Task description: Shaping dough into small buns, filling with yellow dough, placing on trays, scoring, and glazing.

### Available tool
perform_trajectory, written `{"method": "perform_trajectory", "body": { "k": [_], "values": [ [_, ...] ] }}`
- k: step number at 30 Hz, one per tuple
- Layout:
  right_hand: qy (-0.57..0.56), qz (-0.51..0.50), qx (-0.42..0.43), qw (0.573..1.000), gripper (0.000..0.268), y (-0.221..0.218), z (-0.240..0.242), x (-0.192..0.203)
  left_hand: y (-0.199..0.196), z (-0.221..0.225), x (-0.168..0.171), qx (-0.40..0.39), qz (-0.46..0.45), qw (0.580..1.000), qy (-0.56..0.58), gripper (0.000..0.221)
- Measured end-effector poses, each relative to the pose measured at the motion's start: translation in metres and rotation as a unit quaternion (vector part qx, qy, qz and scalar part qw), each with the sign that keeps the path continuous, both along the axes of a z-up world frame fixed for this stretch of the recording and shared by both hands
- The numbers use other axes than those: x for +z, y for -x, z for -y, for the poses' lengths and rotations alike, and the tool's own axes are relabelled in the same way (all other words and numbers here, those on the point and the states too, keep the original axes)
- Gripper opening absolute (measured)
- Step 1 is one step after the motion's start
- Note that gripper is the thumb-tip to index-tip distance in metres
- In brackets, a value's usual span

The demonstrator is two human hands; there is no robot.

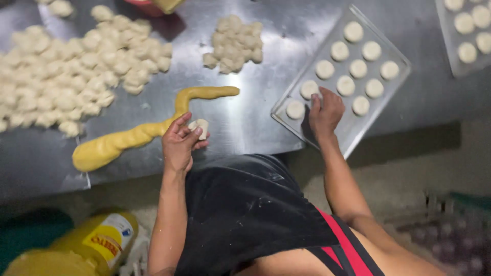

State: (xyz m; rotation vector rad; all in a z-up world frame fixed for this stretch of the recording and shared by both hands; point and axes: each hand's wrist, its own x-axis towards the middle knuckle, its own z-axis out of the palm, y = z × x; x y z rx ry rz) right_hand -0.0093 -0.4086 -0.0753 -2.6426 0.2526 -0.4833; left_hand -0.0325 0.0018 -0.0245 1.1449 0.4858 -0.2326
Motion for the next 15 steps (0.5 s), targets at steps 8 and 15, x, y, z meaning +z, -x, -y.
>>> {"method": "perform_trajectory", "body": {
  "k": [8,15],
  "values": [
    [-0.116,0.118,0.337,0.927,0.025,-0.074,-0.145,-0.003,0.059,-0.026,-0.003,0.092,0.034,0.995,0.006,0.032],
    [-0.093,0.139,0.409,0.897,0.022,-0.086,-0.164,-0.011,0.094,-0.044,0.018,0.216,-0.021,0.976,-0.011,0.030]
  ]
}}
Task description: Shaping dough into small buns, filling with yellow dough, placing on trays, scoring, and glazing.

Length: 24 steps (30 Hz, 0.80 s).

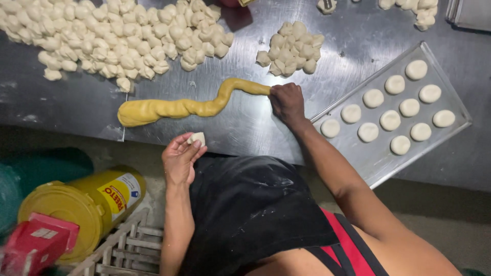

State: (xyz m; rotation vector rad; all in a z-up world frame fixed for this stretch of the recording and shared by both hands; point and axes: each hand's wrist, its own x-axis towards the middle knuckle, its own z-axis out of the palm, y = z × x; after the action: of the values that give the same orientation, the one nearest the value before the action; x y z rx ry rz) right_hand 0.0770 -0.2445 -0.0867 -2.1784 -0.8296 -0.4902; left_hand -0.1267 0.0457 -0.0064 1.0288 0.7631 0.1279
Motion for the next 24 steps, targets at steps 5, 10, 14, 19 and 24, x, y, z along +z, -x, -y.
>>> {"method": "perform_trajectory", "body": {
  "k": [5,10,14,19,24],
  "values": [
    [0.120,-0.064,-0.021,0.991,0.015,-0.002,0.015,0.021,-0.011,-0.009,-0.021,-0.027,0.036,0.999,0.007,0.026],
    [-0.013,-0.322,-0.128,0.938,0.016,0.023,0.026,0.059,-0.067,-0.022,-0.034,-0.088,0.069,0.994,-0.004,0.024],
    [-0.244,-0.499,-0.109,0.824,0.038,0.066,-0.019,0.092,-0.111,-0.010,-0.027,-0.191,0.016,0.982,0.004,0.023],
    [-0.227,-0.430,-0.074,0.870,0.035,0.087,-0.083,0.096,-0.133,0.011,-0.028,-0.298,0.185,0.935,0.060,0.048],
    [-0.358,-0.508,-0.055,0.782,0.031,0.073,-0.119,0.134,-0.133,-0.017,-0.001,-0.366,0.133,0.918,0.077,0.036]
  ]
}}
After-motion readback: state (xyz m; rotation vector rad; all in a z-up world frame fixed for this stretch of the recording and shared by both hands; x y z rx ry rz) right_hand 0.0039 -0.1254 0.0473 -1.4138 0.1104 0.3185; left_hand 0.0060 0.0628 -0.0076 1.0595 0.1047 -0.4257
